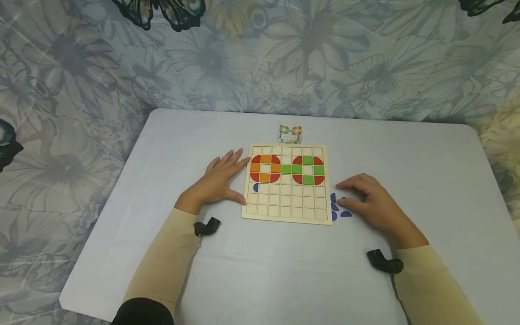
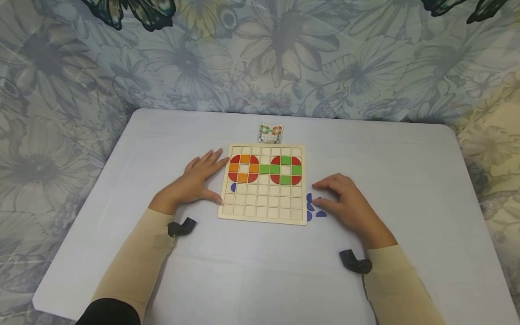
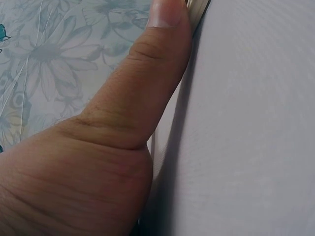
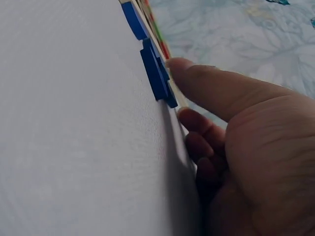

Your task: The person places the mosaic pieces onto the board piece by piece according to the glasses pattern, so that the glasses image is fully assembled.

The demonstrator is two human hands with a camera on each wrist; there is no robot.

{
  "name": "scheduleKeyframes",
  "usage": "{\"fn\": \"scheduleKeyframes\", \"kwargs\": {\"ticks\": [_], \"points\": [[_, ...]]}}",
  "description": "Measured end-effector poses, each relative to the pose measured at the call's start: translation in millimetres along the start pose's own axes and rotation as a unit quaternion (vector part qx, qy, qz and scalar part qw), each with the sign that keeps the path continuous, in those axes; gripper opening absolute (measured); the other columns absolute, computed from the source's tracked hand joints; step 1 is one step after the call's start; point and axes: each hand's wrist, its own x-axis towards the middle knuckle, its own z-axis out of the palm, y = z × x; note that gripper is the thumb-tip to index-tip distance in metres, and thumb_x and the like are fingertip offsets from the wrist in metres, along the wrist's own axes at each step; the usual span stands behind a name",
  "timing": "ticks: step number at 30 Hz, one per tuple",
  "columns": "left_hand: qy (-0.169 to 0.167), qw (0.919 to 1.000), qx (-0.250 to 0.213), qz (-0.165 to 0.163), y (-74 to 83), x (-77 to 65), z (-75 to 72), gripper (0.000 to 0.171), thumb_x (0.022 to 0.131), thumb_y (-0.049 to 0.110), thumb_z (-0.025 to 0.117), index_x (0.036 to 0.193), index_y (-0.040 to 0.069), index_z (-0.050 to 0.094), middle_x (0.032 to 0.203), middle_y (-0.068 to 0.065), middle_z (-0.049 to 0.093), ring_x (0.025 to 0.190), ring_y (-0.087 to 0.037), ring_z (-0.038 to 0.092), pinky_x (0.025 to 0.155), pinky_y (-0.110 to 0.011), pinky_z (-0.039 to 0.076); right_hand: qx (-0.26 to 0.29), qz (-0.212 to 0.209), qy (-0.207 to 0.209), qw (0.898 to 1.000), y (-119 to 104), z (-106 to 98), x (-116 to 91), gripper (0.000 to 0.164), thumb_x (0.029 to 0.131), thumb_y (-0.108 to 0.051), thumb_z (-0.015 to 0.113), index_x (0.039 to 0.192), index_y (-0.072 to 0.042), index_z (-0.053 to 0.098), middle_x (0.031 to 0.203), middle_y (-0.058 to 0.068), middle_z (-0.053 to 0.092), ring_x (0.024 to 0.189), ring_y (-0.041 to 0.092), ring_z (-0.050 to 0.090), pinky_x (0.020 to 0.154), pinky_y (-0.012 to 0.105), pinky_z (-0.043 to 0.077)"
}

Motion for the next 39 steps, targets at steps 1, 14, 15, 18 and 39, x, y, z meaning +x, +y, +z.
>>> {"fn": "scheduleKeyframes", "kwargs": {"ticks": [1,14,15,18,39], "points": [[0.001,1.0,0.001,-0.001,-0.6,0.1,0.2,0.135,0.072,0.067,0.094,0.177,0.026,0.021,0.182,0.002,-0.003,0.165,-0.019,-0.013,0.13,-0.052,-0.008,-0.005,-0.002,-0.004,1.0,-1,1,1,0.033,0.094,-0.012,0.089,0.125,-0.009,0.079,0.125,0.007,0.066,0.123,0.029,0.054,0.105,0.042,0.042],[0.003,1.0,0.001,-0.008,-2.7,-3.4,1.0,0.135,0.071,0.067,0.095,0.177,0.025,0.021,0.182,0.003,-0.004,0.164,-0.018,-0.013,0.129,-0.051,-0.008,-0.049,0.003,0.013,0.999,-12,13,3,0.022,0.093,-0.005,0.087,0.114,-0.007,0.081,0.114,0.008,0.062,0.112,0.031,0.055,0.095,0.051,0.047],[0.003,1.0,0.001,-0.007,-2.8,-3.7,1.2,0.136,0.071,0.067,0.095,0.177,0.025,0.022,0.182,0.002,-0.003,0.165,-0.019,-0.012,0.13,-0.051,-0.008,-0.051,0.006,0.013,0.999,-13,13,3,0.022,0.093,-0.006,0.087,0.114,-0.006,0.081,0.114,0.009,0.062,0.112,0.032,0.056,0.096,0.053,0.048],[0.006,1.0,0.005,-0.006,-2.9,-3.7,1.8,0.136,0.07,0.068,0.095,0.177,0.024,0.022,0.182,0.002,-0.003,0.165,-0.02,-0.012,0.13,-0.052,-0.007,-0.054,0.013,0.017,0.998,-15,13,2,0.023,0.093,-0.007,0.088,0.113,-0.004,0.079,0.116,0.012,0.063,0.114,0.036,0.057,0.098,0.058,0.048],[0.004,1.0,0.006,-0.002,-0.6,-0.5,2.0,0.135,0.072,0.067,0.095,0.177,0.024,0.022,0.182,0.001,-0.003,0.165,-0.021,-0.011,0.13,-0.052,-0.008,-0.132,-0.006,0.031,0.991,-22,15,-1,0.019,0.095,-0.008,0.085,0.109,0.0,0.076,0.113,0.013,0.065,0.103,0.031,0.059,0.091,0.054,0.054]]}}
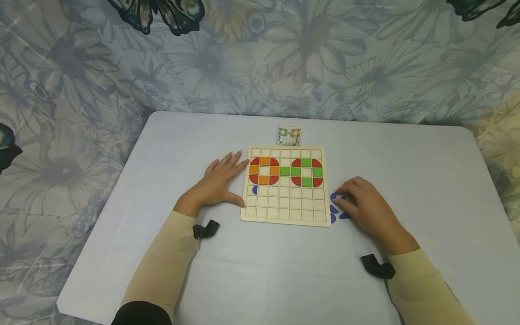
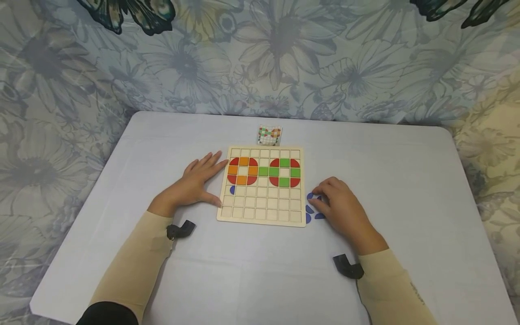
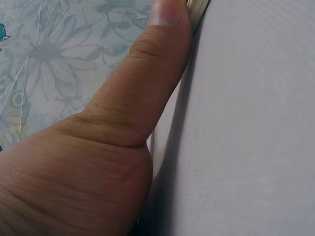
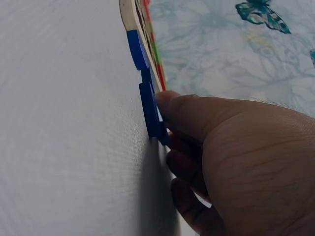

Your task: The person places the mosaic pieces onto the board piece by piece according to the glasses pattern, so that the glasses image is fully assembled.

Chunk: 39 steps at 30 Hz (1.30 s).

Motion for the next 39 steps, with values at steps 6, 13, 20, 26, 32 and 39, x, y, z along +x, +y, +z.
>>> {"fn": "scheduleKeyframes", "kwargs": {"ticks": [6,13,20,26,32,39], "points": [[-0.001,1.0,0.0,0.0,0.2,0.0,-0.1,0.136,0.071,0.067,0.095,0.177,0.024,0.022,0.182,0.001,-0.002,0.165,-0.022,-0.01,0.13,-0.052,-0.007,0.013,0.001,0.008,1.0,-2,0,0,0.019,0.095,-0.008,0.086,0.11,-0.001,0.075,0.113,0.012,0.066,0.103,0.03,0.06,0.092,0.054,0.055],[0.001,1.0,-0.001,0.003,1.4,0.5,-0.8,0.135,0.072,0.067,0.095,0.177,0.024,0.022,0.182,0.0,-0.002,0.165,-0.022,-0.011,0.13,-0.053,-0.007,0.025,0.002,0.015,1.0,-7,-4,0,0.022,0.095,-0.01,0.087,0.112,-0.003,0.075,0.119,0.013,0.067,0.116,0.036,0.059,0.1,0.061,0.052],[0.002,1.0,-0.009,0.003,1.3,-0.3,-0.9,0.136,0.071,0.067,0.095,0.177,0.024,0.022,0.182,0.001,-0.002,0.165,-0.021,-0.011,0.13,-0.052,-0.007,0.043,-0.044,0.045,0.997,-23,-8,6,0.025,0.09,-0.002,0.089,0.111,0.002,0.076,0.129,0.017,0.063,0.127,0.04,0.054,0.104,0.062,0.048],[0.001,0.9999,-0.015,0.003,-1.7,-0.3,0.6,0.137,0.07,0.067,0.095,0.177,0.025,0.021,0.182,0.002,-0.002,0.165,-0.019,-0.012,0.13,-0.053,-0.007,0.051,-0.073,0.037,0.995,-41,-6,16,0.021,0.09,-0.004,0.09,0.109,-0.002,0.08,0.135,0.017,0.061,0.133,0.043,0.049,0.106,0.062,0.045],[-0.001,0.9999,-0.014,0.004,-2.1,-0.4,1.0,0.136,0.071,0.07,0.093,0.177,0.027,0.02,0.182,0.005,-0.004,0.164,-0.018,-0.013,0.13,-0.051,-0.008,0.081,-0.101,0.027,0.991,-59,3,30,0.019,0.091,-0.006,0.09,0.106,-0.004,0.08,0.135,0.015,0.062,0.136,0.041,0.047,0.109,0.06,0.045],[-0.001,1.0,-0.007,0.004,-3.1,0.7,0.6,0.135,0.072,0.072,0.092,0.177,0.027,0.02,0.181,0.004,-0.004,0.164,-0.018,-0.012,0.13,-0.05,-0.009,0.089,-0.136,-0.011,0.987,-91,22,50,0.017,0.094,-0.013,0.089,0.107,-0.005,0.08,0.132,0.014,0.066,0.133,0.036,0.051,0.112,0.052,0.046]]}}
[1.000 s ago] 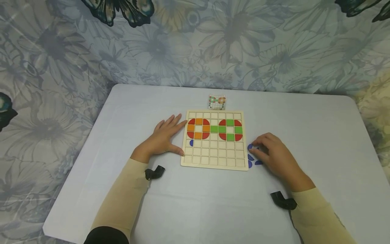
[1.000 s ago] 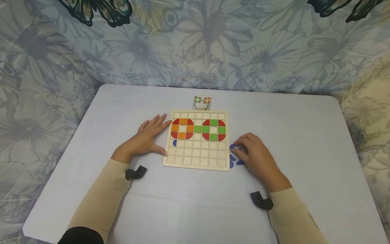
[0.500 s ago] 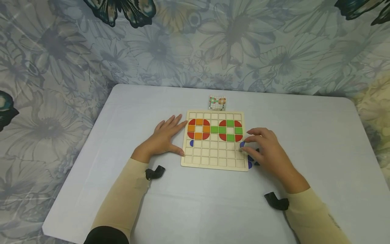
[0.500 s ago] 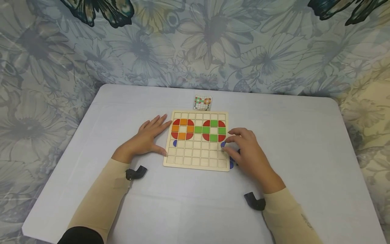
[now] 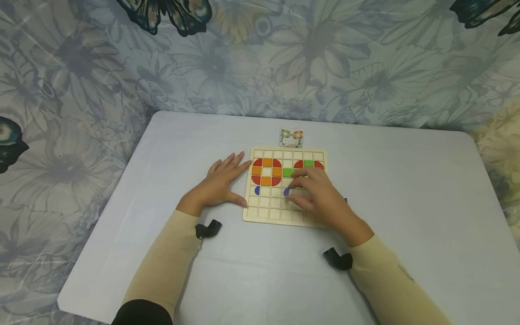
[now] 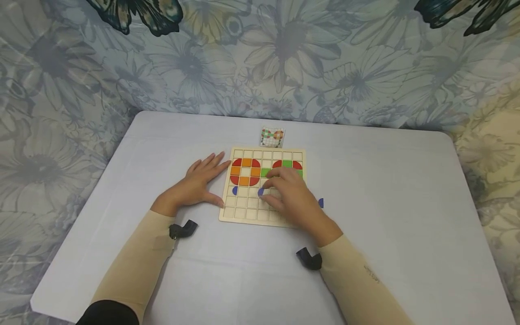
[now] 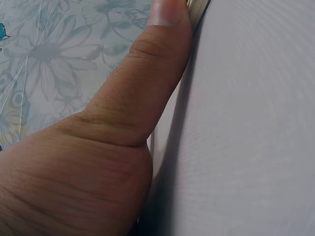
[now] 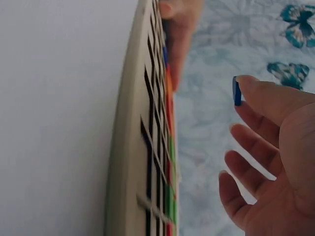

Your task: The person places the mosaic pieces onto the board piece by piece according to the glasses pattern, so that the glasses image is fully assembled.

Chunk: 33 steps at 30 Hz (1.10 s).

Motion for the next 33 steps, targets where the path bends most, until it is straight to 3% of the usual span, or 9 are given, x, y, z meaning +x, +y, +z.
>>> {"fn": "scheduleKeyframes", "kwargs": {"ticks": [7,14,26,33], "points": [[0.002,0.9999,0.002,0.014,1.3,0.3,-2.6,0.133,0.074,0.074,0.089,0.177,0.027,0.019,0.182,0.003,-0.004,0.165,-0.019,-0.012,0.13,-0.051,-0.008,-0.002,-0.027,-0.041,0.999,-18,33,23,0.016,0.096,-0.018,0.088,0.106,-0.008,0.08,0.127,0.007,0.068,0.128,0.029,0.055,0.111,0.044,0.048],[0.005,0.9995,0.001,0.031,2.8,0.8,-3.8,0.133,0.074,0.073,0.089,0.177,0.026,0.02,0.182,0.001,-0.003,0.165,-0.021,-0.01,0.13,-0.052,-0.008,-0.012,-0.027,-0.073,0.997,-25,54,38,0.018,0.099,-0.02,0.085,0.112,-0.008,0.079,0.125,0.003,0.068,0.126,0.026,0.056,0.11,0.04,0.049],[0.002,0.9996,0.003,0.028,4.2,0.4,-4.2,0.132,0.075,0.071,0.09,0.177,0.025,0.02,0.182,0.001,-0.003,0.165,-0.021,-0.01,0.13,-0.052,-0.007,-0.068,-0.021,-0.082,0.994,-26,64,35,0.02,0.096,-0.02,0.088,0.11,-0.008,0.081,0.122,0.003,0.064,0.115,0.024,0.055,0.096,0.035,0.056],[-0.002,0.9998,0.006,0.021,0.4,-2.2,-3.5,0.132,0.075,0.072,0.089,0.177,0.026,0.018,0.182,0.003,-0.005,0.165,-0.021,-0.011,0.13,-0.052,-0.008,-0.062,-0.042,-0.083,0.994,-26,68,37,0.019,0.097,-0.02,0.087,0.114,-0.012,0.083,0.121,0.003,0.063,0.114,0.023,0.056,0.091,0.034,0.057]]}}
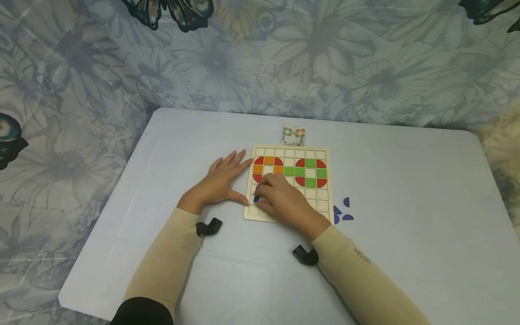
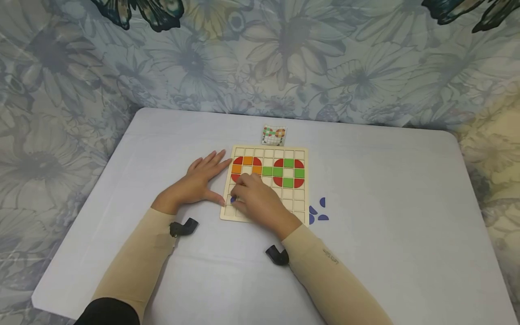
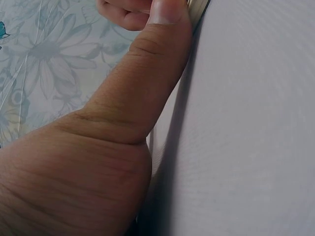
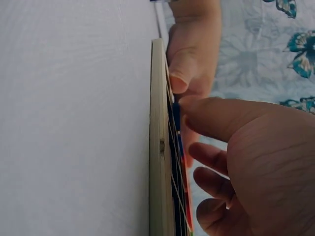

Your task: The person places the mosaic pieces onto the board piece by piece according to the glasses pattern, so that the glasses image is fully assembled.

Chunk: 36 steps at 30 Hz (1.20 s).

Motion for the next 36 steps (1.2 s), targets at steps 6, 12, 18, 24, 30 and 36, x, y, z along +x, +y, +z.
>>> {"fn": "scheduleKeyframes", "kwargs": {"ticks": [6,12,18,24,30,36], "points": [[0.003,1.0,-0.004,0.004,-0.7,-0.2,1.3,0.132,0.075,0.072,0.089,0.177,0.027,0.018,0.182,0.003,-0.005,0.165,-0.021,-0.011,0.13,-0.053,-0.008,-0.002,-0.012,0.008,1.0,1,2,0,0.012,0.098,-0.017,0.086,0.11,-0.016,0.086,0.119,0.003,0.063,0.111,0.023,0.057,0.087,0.034,0.058],[0.006,1.0,-0.003,0.006,-2.4,0.4,2.6,0.132,0.075,0.073,0.089,0.177,0.026,0.019,0.182,0.003,-0.004,0.165,-0.021,-0.01,0.13,-0.053,-0.007,-0.001,-0.007,0.014,1.0,3,4,-2,0.009,0.098,-0.015,0.086,0.107,-0.015,0.084,0.118,0.004,0.063,0.114,0.024,0.056,0.09,0.035,0.058],[0.005,1.0,-0.005,-0.002,-2.7,0.5,2.2,0.132,0.075,0.072,0.089,0.177,0.026,0.02,0.182,0.003,-0.004,0.165,-0.02,-0.011,0.129,-0.053,-0.008,0.035,0.02,0.017,0.999,4,-2,-6,0.019,0.099,-0.021,0.084,0.116,-0.013,0.081,0.12,0.002,0.064,0.116,0.023,0.056,0.096,0.038,0.055],[0.005,1.0,0.003,-0.006,-1.4,1.2,1.2,0.133,0.074,0.073,0.089,0.177,0.026,0.02,0.182,0.003,-0.004,0.165,-0.02,-0.011,0.13,-0.052,-0.007,0.115,0.06,0.019,0.991,7,-13,-12,0.033,0.101,-0.025,0.081,0.131,-0.013,0.074,0.127,0.002,0.066,0.122,0.024,0.057,0.106,0.045,0.051],[0.002,0.9999,0.004,-0.012,0.3,1.1,0.8,0.133,0.074,0.072,0.09,0.177,0.026,0.02,0.182,0.003,-0.003,0.165,-0.021,-0.01,0.13,-0.053,-0.007,0.237,0.071,0.039,0.968,11,-23,-20,0.042,0.102,-0.022,0.081,0.139,-0.007,0.069,0.127,0.005,0.068,0.109,0.024,0.061,0.088,0.043,0.056],[0.007,0.9998,-0.001,-0.017,0.0,1.6,2.3,0.133,0.073,0.072,0.091,0.177,0.026,0.022,0.182,0.003,-0.002,0.165,-0.02,-0.01,0.13,-0.053,-0.007,0.306,0.07,0.053,0.948,16,-33,-31,0.041,0.107,-0.017,0.073,0.143,-0.002,0.064,0.132,0.007,0.069,0.114,0.023,0.064,0.092,0.045,0.057]]}}
